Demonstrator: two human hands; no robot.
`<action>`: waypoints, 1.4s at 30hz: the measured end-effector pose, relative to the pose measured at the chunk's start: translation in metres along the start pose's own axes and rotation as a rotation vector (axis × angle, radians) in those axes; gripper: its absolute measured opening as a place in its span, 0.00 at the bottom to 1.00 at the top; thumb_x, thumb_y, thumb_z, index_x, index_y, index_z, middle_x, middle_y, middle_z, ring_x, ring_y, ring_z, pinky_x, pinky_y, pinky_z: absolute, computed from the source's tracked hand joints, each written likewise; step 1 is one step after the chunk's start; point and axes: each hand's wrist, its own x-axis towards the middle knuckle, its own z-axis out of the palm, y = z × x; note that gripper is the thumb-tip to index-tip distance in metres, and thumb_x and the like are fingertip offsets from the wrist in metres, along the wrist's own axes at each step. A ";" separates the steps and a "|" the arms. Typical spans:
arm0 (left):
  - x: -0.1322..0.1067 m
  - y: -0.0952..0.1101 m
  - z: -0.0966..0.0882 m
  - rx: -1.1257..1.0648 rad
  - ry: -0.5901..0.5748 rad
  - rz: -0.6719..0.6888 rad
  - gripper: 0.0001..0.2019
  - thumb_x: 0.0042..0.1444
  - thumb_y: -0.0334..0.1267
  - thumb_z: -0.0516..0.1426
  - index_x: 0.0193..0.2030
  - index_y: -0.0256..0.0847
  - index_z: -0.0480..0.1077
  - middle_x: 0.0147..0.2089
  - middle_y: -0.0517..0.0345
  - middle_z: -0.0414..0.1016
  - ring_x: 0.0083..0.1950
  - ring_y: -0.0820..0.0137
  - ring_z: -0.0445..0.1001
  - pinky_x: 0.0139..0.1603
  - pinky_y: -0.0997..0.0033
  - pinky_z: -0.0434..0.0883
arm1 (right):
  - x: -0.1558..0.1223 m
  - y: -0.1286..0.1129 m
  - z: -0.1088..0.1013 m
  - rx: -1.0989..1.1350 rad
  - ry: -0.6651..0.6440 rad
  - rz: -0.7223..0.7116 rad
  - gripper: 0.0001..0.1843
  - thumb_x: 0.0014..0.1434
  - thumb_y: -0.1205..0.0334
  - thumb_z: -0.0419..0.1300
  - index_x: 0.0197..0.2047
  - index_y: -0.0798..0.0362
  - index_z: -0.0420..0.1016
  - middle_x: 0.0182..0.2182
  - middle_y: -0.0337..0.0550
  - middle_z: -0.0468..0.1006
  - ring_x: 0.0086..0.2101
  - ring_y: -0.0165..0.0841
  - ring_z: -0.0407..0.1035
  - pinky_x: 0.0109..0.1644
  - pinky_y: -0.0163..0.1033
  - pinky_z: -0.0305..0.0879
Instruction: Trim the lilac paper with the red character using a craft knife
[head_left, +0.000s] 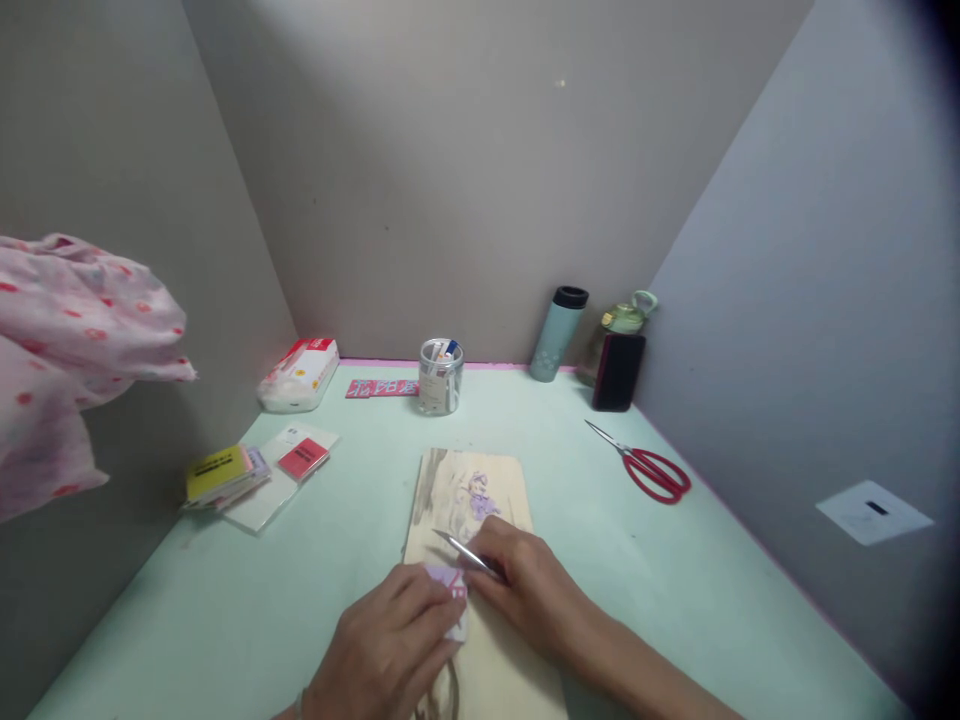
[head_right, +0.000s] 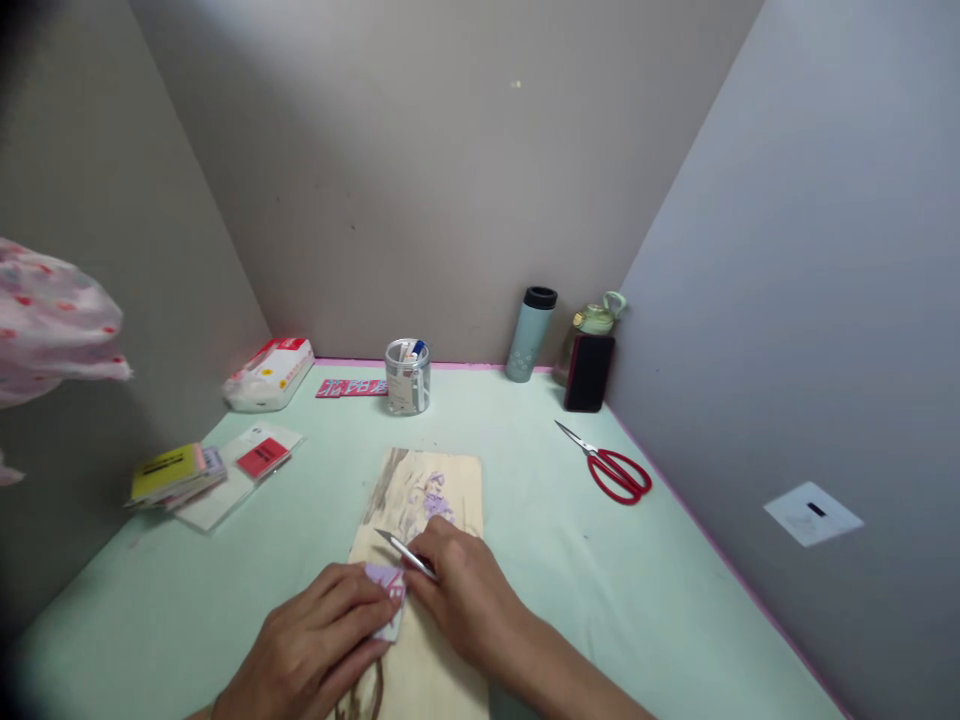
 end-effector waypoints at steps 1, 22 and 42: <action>0.000 0.000 0.000 0.003 0.003 0.002 0.10 0.74 0.34 0.51 0.53 0.37 0.73 0.43 0.54 0.80 0.45 0.66 0.77 0.48 0.71 0.79 | 0.002 0.000 0.000 -0.018 -0.012 -0.002 0.11 0.65 0.72 0.63 0.30 0.54 0.71 0.33 0.37 0.73 0.34 0.29 0.68 0.38 0.32 0.57; 0.002 0.001 -0.001 -0.007 0.015 0.006 0.11 0.74 0.33 0.50 0.50 0.37 0.74 0.41 0.55 0.80 0.43 0.67 0.77 0.50 0.71 0.79 | 0.020 0.020 0.004 -0.376 0.058 -0.119 0.08 0.61 0.75 0.58 0.39 0.54 0.74 0.37 0.41 0.75 0.31 0.29 0.67 0.35 0.34 0.56; 0.000 -0.002 0.002 -0.001 0.009 -0.005 0.11 0.73 0.32 0.52 0.52 0.36 0.75 0.43 0.54 0.81 0.45 0.67 0.78 0.53 0.68 0.80 | -0.052 0.028 0.001 -0.266 0.112 -0.250 0.19 0.71 0.69 0.47 0.58 0.51 0.74 0.36 0.43 0.78 0.27 0.30 0.73 0.28 0.33 0.65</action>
